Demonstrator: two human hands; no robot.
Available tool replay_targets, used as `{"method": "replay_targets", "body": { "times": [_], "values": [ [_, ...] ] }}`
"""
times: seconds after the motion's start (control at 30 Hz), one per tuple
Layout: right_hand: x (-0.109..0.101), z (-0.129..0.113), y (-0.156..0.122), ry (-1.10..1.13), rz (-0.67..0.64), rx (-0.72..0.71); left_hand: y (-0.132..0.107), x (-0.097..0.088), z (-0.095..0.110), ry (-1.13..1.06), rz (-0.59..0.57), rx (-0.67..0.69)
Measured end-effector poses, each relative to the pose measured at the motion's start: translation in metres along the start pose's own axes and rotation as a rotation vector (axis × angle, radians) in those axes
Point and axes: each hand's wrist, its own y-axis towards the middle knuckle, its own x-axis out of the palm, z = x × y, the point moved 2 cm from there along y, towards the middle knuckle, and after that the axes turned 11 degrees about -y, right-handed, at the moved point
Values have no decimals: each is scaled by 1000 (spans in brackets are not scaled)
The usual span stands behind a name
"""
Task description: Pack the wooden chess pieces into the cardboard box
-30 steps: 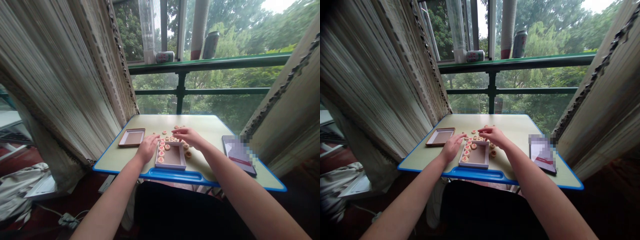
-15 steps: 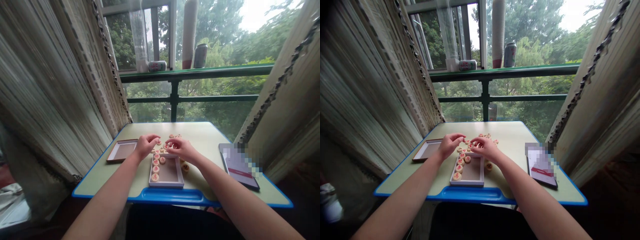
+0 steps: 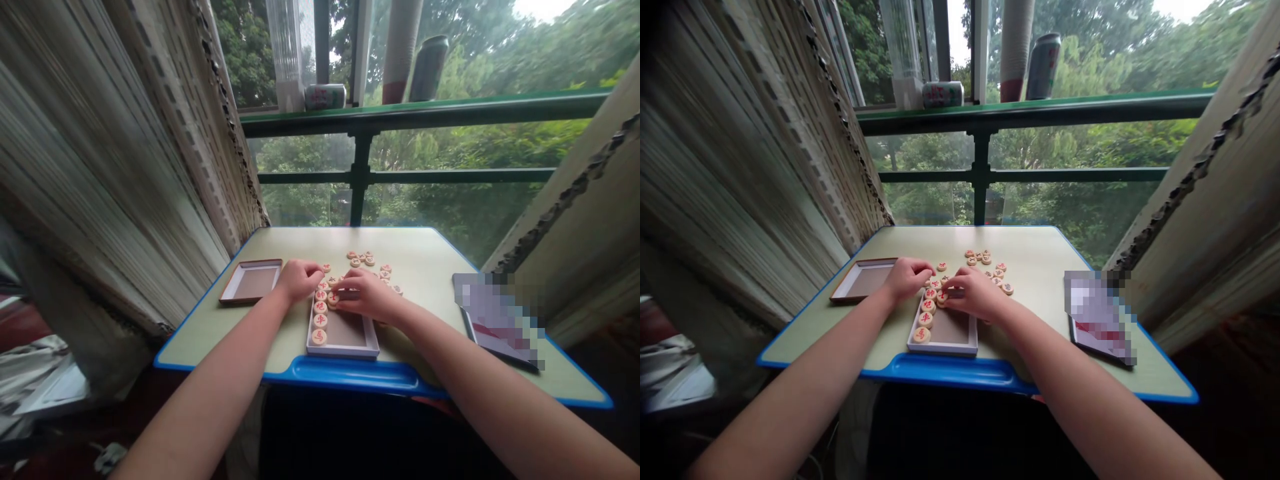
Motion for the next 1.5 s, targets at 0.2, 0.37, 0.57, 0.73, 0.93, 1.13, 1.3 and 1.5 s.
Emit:
{"method": "replay_targets", "body": {
  "times": [0.2, 0.37, 0.57, 0.73, 0.93, 1.13, 1.3, 1.5],
  "values": [
    [-3, -2, 0, 25, -3, -24, 1, 0, -7, 38, -1, -40],
    [-1, -3, 0, 20, 8, -57, 0, 1, -6, 36, -34, -48],
    [-3, -4, 0, 15, -7, -74, -2, -3, -3, -44, -276, -108],
    [-6, -2, 1, -2, -3, -49, -3, -7, -1, -127, -350, -161],
    [-5, -1, 0, 3, -1, -44, -3, -4, -3, -159, -384, -191],
    [-6, -3, 0, -4, -11, -48, -1, -2, -9, -175, -371, -181],
    [-11, -4, 0, -8, -7, -42, -1, -2, -7, -160, -346, -177],
    [-45, 26, -5, -72, 8, 346, 0, -3, -12, -131, -219, -192]
  ]
}}
